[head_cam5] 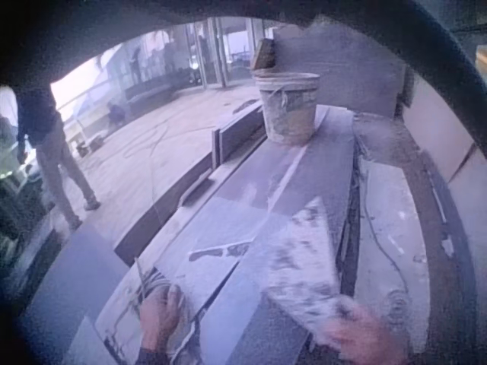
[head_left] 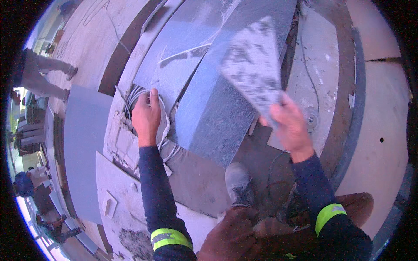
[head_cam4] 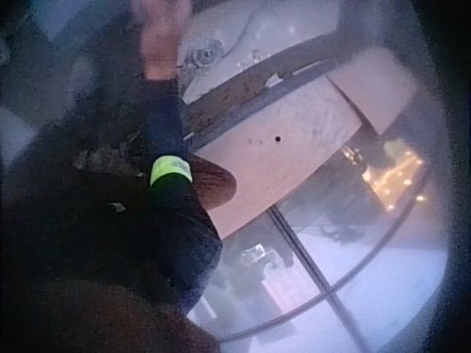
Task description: The person uses an angle grinder to cut a large rectangular tile on the floor. They position the tile, cut along a marked line, and then separate the cut piece from the main slab.
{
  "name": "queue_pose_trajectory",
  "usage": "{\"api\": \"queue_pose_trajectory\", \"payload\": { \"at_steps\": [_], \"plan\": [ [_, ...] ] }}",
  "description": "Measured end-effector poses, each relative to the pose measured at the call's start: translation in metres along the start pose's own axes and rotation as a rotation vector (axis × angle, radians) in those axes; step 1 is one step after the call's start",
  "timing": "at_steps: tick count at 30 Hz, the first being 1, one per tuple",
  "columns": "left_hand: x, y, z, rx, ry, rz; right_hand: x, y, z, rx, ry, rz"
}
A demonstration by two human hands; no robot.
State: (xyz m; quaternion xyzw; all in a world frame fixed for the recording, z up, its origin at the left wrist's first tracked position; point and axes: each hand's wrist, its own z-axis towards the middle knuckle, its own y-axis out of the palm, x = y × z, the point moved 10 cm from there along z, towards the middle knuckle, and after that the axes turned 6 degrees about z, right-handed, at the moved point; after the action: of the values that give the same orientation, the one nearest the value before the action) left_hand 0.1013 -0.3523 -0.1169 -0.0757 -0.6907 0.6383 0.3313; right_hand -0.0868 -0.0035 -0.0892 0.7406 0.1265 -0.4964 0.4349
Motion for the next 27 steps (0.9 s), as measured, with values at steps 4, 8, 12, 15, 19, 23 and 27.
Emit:
{"api": "queue_pose_trajectory", "payload": {
  "at_steps": [4,8,12,15,19,23,27],
  "plan": [
    [0.044,-0.012,-0.024,-0.053,-0.057,-0.674,0.038,0.063,0.041,-0.078,-0.024,-0.088],
    [0.063,-0.011,-0.025,-0.242,-0.155,-0.679,0.099,0.116,0.082,-0.052,0.044,-0.221],
    [0.052,-0.013,0.007,-0.162,-0.093,-0.605,0.121,0.133,0.100,0.060,0.013,-0.516],
    [0.031,0.003,0.020,-0.141,-0.070,-0.636,0.133,0.137,0.108,0.056,0.067,-0.657],
    [0.011,0.015,0.030,-0.126,-0.075,-0.474,0.123,0.149,0.121,-0.085,0.058,-0.907],
    [0.025,0.012,0.026,-0.094,0.008,-0.227,0.089,0.151,0.089,-0.412,0.028,-0.858],
    [0.054,0.010,0.001,0.000,0.148,0.155,0.046,0.060,0.016,-0.258,0.090,-0.555]
  ]
}}
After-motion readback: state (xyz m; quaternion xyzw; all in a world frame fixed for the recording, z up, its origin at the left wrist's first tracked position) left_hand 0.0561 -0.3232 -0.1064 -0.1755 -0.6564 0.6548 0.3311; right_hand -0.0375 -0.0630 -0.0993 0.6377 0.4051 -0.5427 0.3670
